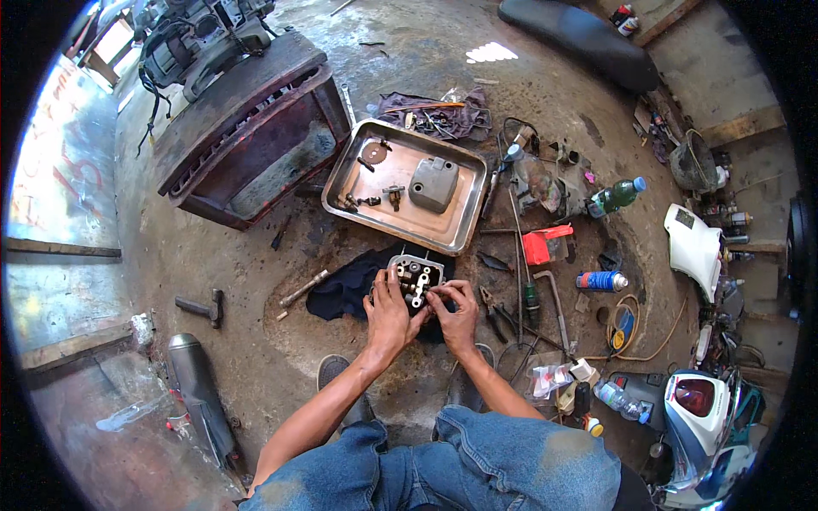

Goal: Cleaning and assembling internal components of a motorcycle engine cylinder head.

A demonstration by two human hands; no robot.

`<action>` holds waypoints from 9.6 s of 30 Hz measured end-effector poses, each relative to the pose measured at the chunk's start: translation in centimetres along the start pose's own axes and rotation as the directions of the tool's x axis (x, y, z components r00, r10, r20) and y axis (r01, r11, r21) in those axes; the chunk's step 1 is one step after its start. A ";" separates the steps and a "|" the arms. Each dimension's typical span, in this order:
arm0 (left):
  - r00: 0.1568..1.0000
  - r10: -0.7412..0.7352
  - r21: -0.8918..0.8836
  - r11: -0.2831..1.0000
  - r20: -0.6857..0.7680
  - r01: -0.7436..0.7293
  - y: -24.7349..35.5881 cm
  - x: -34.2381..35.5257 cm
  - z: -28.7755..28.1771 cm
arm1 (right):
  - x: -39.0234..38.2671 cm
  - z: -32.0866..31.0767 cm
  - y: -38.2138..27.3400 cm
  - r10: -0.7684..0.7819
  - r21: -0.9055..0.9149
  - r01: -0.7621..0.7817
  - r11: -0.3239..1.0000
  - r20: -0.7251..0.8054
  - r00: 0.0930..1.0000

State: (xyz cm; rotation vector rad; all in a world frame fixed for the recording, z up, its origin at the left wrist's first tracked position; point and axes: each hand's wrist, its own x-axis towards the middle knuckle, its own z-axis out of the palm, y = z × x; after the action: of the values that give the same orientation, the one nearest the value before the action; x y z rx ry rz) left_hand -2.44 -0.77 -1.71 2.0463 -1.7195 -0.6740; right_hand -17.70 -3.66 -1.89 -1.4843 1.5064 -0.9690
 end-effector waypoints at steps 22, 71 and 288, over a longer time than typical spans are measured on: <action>0.998 -0.001 0.033 0.999 0.062 -0.001 0.2 0.0 -0.3 | -7.6 -20.1 11.9 0.336 -0.728 -0.490 0.479 -0.363 0.869; 0.998 -0.046 0.074 0.996 0.036 0.044 0.7 0.1 0.0 | -8.1 -26.2 -5.3 0.206 0.164 -0.125 0.979 -0.774 0.599; 0.986 0.167 0.067 0.984 -0.023 -0.165 0.3 2.5 -0.3 | 0.5 -22.5 3.5 -0.237 -0.352 0.357 0.865 0.341 0.910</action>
State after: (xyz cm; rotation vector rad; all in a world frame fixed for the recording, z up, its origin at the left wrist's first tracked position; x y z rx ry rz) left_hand -2.14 -3.25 -1.56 1.9170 -1.8929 -0.5398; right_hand -39.77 -4.30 3.75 -2.1130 1.3349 -0.5852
